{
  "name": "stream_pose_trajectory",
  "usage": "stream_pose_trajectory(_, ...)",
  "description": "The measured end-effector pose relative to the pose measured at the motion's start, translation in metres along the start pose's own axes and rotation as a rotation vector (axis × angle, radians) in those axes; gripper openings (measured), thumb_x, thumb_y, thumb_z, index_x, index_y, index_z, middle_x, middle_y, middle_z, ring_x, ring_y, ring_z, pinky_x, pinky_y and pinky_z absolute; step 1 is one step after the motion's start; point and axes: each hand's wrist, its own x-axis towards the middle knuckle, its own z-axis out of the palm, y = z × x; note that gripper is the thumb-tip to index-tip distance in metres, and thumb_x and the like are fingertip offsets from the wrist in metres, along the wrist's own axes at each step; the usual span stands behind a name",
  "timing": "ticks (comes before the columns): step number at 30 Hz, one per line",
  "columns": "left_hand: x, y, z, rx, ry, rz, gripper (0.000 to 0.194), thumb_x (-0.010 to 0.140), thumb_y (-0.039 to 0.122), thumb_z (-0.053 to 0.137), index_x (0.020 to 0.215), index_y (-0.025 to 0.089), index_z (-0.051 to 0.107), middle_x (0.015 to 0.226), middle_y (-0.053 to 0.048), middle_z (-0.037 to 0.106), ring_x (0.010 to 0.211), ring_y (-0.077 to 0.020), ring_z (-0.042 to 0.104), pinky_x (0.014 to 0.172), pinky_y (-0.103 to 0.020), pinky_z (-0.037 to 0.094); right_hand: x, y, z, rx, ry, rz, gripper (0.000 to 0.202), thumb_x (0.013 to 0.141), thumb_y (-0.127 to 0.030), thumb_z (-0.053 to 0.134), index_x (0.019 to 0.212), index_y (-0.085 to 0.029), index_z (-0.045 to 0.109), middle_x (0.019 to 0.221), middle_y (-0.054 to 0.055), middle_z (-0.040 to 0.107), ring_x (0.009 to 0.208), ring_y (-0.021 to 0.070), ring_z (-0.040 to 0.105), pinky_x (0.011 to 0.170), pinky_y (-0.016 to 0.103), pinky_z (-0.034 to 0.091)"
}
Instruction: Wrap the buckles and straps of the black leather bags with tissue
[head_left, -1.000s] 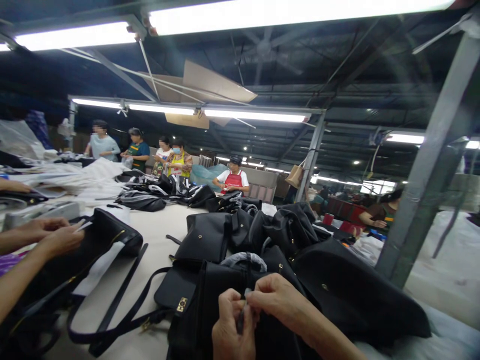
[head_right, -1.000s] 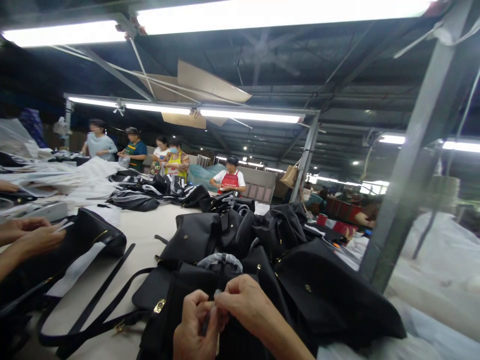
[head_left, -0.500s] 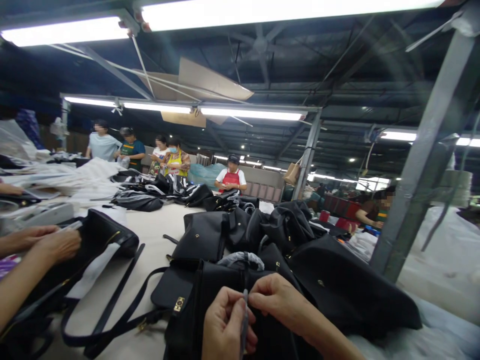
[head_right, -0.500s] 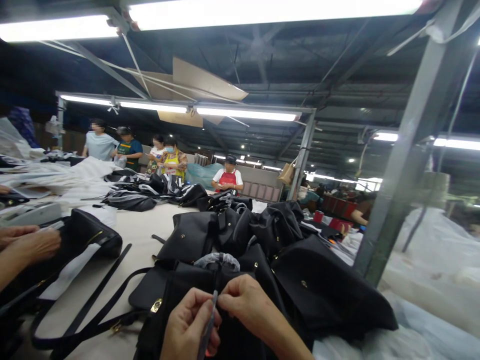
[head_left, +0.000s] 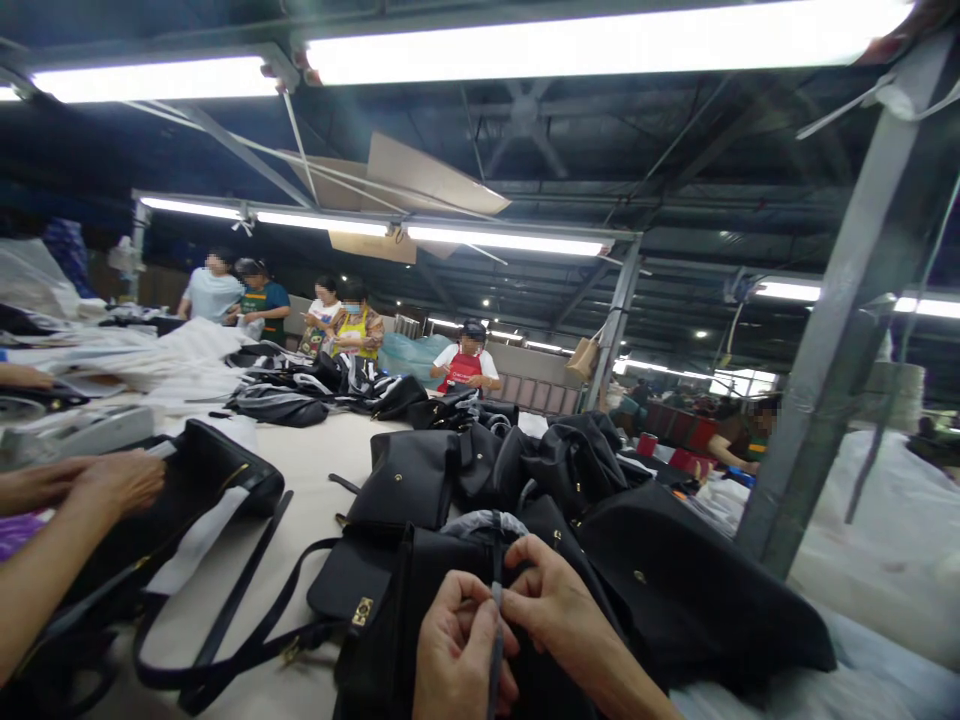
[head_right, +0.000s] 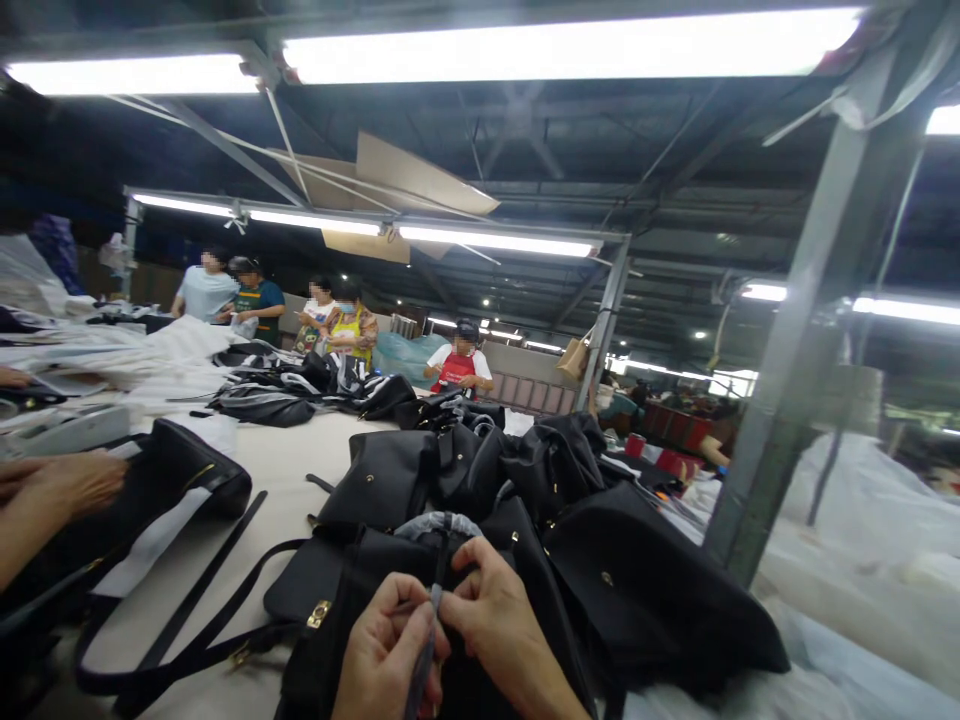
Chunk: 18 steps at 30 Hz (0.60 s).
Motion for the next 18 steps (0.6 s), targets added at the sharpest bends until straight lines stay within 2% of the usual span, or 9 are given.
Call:
stream_pose_trajectory(3,-0.003,0.000,0.001,0.020,0.025,0.008,0.048,0.075,0.064,0.064,0.080,0.024,0.038,0.052,0.006,0.062,0.028,-0.0051,0.045,0.028,-0.011,0.029,-0.005,-0.009,0.000,0.109,-0.079,0.002,0.022,0.065,-0.032,0.065,0.073,-0.020,0.049,0.043,-0.010,0.049,0.034,0.0043,0.038,0.035,0.016,0.024)
stream_pose_trajectory(6,-0.006,-0.001,0.000,0.002,0.035,-0.010,0.053,0.072,0.066,0.066,0.082,0.026,0.033,0.051,0.007,0.061,0.028,-0.0067,0.047,0.028,-0.013,0.031,-0.012,-0.024,-0.002,0.305,-0.167,0.081,0.024,0.065,-0.030,0.066,0.082,-0.018,0.053,0.048,-0.009,0.053,0.033,0.0022,0.032,0.034,0.017,0.014)
stream_pose_trajectory(9,-0.008,0.001,-0.001,-0.073,-0.004,-0.047,0.057,0.069,0.068,0.068,0.084,0.026,0.032,0.052,0.008,0.062,0.030,-0.0075,0.050,0.031,-0.014,0.035,-0.016,-0.033,-0.004,0.478,-0.238,0.122,0.028,0.066,-0.027,0.067,0.091,-0.016,0.058,0.055,-0.006,0.059,0.033,0.0026,0.034,0.036,0.018,0.019)
stream_pose_trajectory(12,-0.007,0.005,-0.002,-0.138,-0.035,-0.088,0.058,0.068,0.066,0.071,0.085,0.025,0.033,0.054,0.007,0.064,0.034,-0.0091,0.054,0.034,-0.016,0.038,-0.015,-0.034,-0.005,0.568,-0.355,0.162,0.030,0.077,-0.044,0.061,0.086,-0.015,0.061,0.042,-0.007,0.048,0.036,0.0078,0.043,0.039,0.019,0.026)
stream_pose_trajectory(14,-0.006,0.008,-0.004,-0.138,-0.054,-0.101,0.057,0.069,0.063,0.072,0.086,0.025,0.034,0.055,0.007,0.065,0.035,-0.0092,0.054,0.034,-0.017,0.038,-0.013,-0.031,-0.005,0.541,-0.354,0.149,0.043,0.082,-0.057,0.055,0.086,-0.015,0.061,0.045,-0.006,0.049,0.039,0.0082,0.047,0.039,0.018,0.026)
stream_pose_trajectory(15,-0.006,0.009,-0.005,-0.132,-0.069,-0.103,0.055,0.070,0.062,0.072,0.086,0.025,0.034,0.055,0.007,0.065,0.034,-0.0089,0.053,0.034,-0.016,0.037,-0.012,-0.030,-0.004,0.488,-0.323,0.128,0.045,0.081,-0.059,0.058,0.089,-0.015,0.061,0.050,-0.006,0.053,0.039,0.0069,0.046,0.038,0.018,0.024)
stream_pose_trajectory(18,-0.004,0.008,-0.010,-0.147,-0.129,-0.114,0.051,0.073,0.057,0.071,0.087,0.025,0.034,0.055,0.006,0.065,0.034,-0.0081,0.052,0.034,-0.016,0.037,-0.009,-0.024,-0.005,0.305,-0.242,0.046,0.047,0.070,-0.043,0.078,0.104,-0.017,0.059,0.067,-0.004,0.065,0.041,0.0036,0.044,0.037,0.015,0.019)
